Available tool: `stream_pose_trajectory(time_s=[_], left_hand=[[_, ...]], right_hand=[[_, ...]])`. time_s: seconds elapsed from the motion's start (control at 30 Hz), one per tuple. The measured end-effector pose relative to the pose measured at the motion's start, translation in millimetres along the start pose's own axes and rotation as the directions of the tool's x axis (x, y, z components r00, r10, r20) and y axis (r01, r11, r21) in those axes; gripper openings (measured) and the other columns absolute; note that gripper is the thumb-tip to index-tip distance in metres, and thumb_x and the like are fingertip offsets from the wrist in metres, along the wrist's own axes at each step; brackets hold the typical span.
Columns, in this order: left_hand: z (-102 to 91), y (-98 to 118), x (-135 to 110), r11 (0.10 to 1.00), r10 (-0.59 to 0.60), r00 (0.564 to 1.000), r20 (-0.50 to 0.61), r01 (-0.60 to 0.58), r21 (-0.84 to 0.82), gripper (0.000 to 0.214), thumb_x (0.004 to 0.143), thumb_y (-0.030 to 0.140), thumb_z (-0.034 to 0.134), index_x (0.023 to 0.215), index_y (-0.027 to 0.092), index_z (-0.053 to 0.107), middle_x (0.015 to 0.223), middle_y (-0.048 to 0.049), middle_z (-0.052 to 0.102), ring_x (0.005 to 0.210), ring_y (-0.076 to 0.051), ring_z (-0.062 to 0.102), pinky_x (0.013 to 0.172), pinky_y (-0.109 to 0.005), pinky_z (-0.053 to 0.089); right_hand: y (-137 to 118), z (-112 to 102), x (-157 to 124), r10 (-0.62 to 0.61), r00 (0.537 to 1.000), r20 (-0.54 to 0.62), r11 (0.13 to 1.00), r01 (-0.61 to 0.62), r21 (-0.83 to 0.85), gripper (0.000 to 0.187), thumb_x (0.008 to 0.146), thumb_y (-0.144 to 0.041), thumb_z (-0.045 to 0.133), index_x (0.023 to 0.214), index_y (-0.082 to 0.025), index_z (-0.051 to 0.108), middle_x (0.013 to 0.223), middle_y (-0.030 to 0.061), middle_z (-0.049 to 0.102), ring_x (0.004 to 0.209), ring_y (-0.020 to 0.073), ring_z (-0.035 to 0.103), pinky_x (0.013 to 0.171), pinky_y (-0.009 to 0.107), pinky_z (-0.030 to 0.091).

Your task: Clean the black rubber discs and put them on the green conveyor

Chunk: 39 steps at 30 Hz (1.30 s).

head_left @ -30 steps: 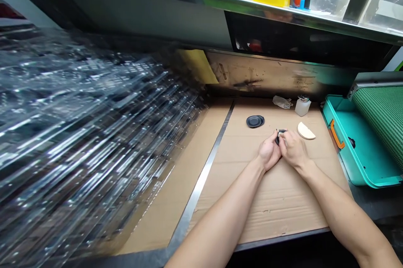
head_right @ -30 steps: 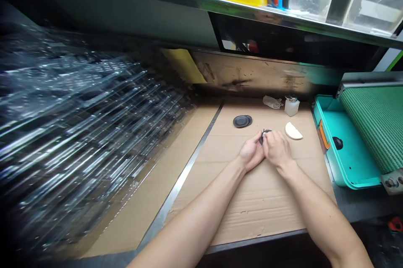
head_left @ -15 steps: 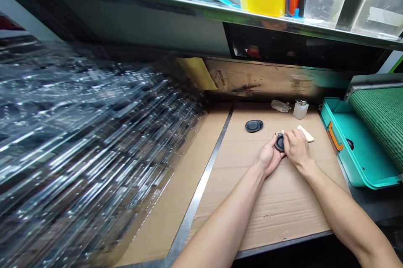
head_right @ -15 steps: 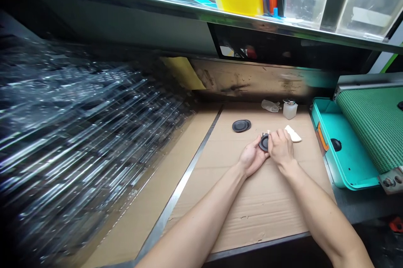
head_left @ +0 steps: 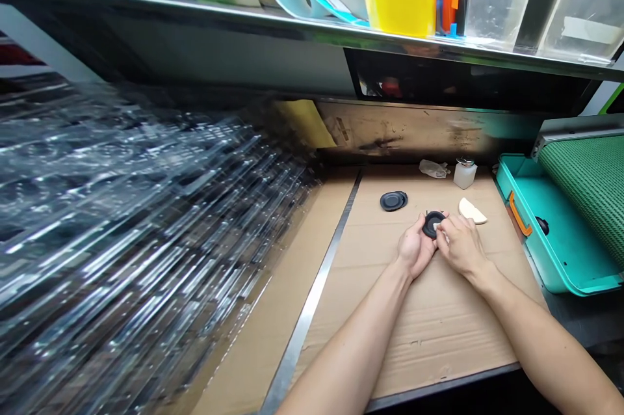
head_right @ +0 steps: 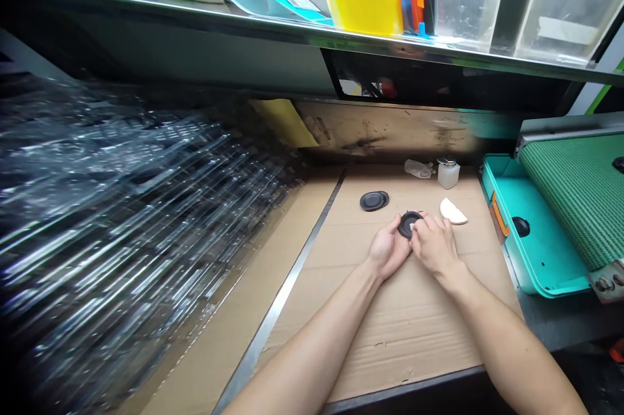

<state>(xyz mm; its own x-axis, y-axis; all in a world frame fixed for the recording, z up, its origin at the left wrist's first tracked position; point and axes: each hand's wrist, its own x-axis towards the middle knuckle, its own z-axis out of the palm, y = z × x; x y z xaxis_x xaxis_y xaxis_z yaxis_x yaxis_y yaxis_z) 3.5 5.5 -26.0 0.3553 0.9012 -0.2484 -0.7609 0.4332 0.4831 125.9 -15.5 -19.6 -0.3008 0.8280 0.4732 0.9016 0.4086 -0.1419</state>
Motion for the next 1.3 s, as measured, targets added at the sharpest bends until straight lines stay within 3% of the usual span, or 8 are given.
stream_pose_trajectory(time_s=[0.1,0.27,0.4,0.53,0.77,1.0,1.17,1.3], left_hand=[[0.3,-2.3,1.5,1.000,0.015,1.000,0.009,-0.015,0.001,0.038,0.106,0.030,0.038,0.100,0.013,0.071,0.110,-0.0124,0.075,0.117,-0.022,0.066,0.107,-0.037,0.051],[-2.3,-3.7,1.9,1.000,0.010,1.000,-0.004,-0.010,-0.030,0.041,0.106,0.032,0.036,0.101,0.012,0.071,0.111,-0.0138,0.074,0.116,-0.022,0.067,0.108,-0.037,0.050],[-1.1,-7.0,2.1,0.999,0.000,1.000,-0.011,0.000,0.041,0.037,0.106,0.032,0.038,0.104,0.013,0.070,0.109,-0.0123,0.075,0.114,-0.023,0.068,0.105,-0.042,0.053],[1.6,-10.3,0.6,0.999,0.019,1.000,0.017,-0.020,0.047,0.037,0.106,0.030,0.039,0.101,0.013,0.071,0.105,-0.0116,0.076,0.111,-0.021,0.069,0.104,-0.039,0.053],[-1.1,-10.5,0.9,0.996,0.063,0.998,-0.002,-0.063,0.056,0.036,0.106,0.031,0.040,0.105,0.012,0.072,0.113,-0.0136,0.075,0.114,-0.022,0.068,0.105,-0.041,0.052],[-1.4,-5.0,2.1,0.998,0.064,0.997,-0.051,-0.064,-0.001,0.045,0.107,0.034,0.034,0.114,0.008,0.070,0.116,-0.0179,0.074,0.119,-0.024,0.067,0.109,-0.040,0.050],[0.4,-6.5,0.5,0.999,0.031,0.999,-0.031,-0.031,0.010,0.042,0.105,0.036,0.040,0.111,0.010,0.073,0.116,-0.0160,0.075,0.120,-0.025,0.066,0.112,-0.039,0.048],[-0.8,-8.4,2.9,0.996,0.084,0.996,-0.026,-0.085,-0.033,0.039,0.105,0.032,0.040,0.102,0.011,0.073,0.112,-0.0137,0.075,0.118,-0.022,0.067,0.112,-0.036,0.047]], right_hand=[[4.3,-0.1,4.5,0.055,0.997,-0.044,0.998,-0.056,-0.016,0.018,0.101,-0.024,0.049,0.092,-0.019,0.064,0.093,0.0075,0.066,0.089,0.0222,0.053,0.079,0.035,0.031],[8.0,-2.5,4.1,-0.054,0.998,0.022,0.996,0.052,0.079,0.015,0.100,-0.025,0.055,0.102,-0.023,0.069,0.100,0.0050,0.067,0.095,0.0204,0.054,0.081,0.034,0.032],[16.3,-5.9,1.5,0.067,0.996,-0.057,0.997,-0.065,0.036,0.018,0.101,-0.029,0.054,0.102,-0.024,0.072,0.093,0.0052,0.065,0.093,0.0208,0.054,0.081,0.034,0.032],[13.5,-0.2,7.4,0.029,0.997,-0.076,0.997,-0.024,0.070,0.023,0.103,-0.029,0.049,0.107,-0.022,0.070,0.097,0.0060,0.066,0.093,0.0204,0.054,0.084,0.034,0.034],[16.4,6.3,8.6,0.117,0.982,-0.147,0.991,-0.125,-0.045,0.025,0.104,-0.029,0.046,0.098,-0.020,0.069,0.091,0.0074,0.065,0.090,0.0228,0.053,0.082,0.036,0.032],[1.7,9.6,-9.1,0.037,0.994,-0.101,0.998,-0.041,-0.040,0.017,0.099,-0.023,0.051,0.088,-0.019,0.064,0.087,0.0069,0.065,0.085,0.0218,0.052,0.079,0.035,0.032],[-15.1,11.1,-1.8,-0.040,0.997,-0.062,0.998,0.043,0.041,0.021,0.101,-0.024,0.048,0.090,-0.020,0.065,0.093,0.0076,0.066,0.091,0.0218,0.053,0.080,0.035,0.032],[-8.3,7.9,7.2,0.002,0.996,-0.095,0.999,-0.006,-0.040,0.023,0.103,-0.027,0.046,0.095,-0.020,0.067,0.095,0.0079,0.067,0.092,0.0233,0.051,0.082,0.038,0.030]])
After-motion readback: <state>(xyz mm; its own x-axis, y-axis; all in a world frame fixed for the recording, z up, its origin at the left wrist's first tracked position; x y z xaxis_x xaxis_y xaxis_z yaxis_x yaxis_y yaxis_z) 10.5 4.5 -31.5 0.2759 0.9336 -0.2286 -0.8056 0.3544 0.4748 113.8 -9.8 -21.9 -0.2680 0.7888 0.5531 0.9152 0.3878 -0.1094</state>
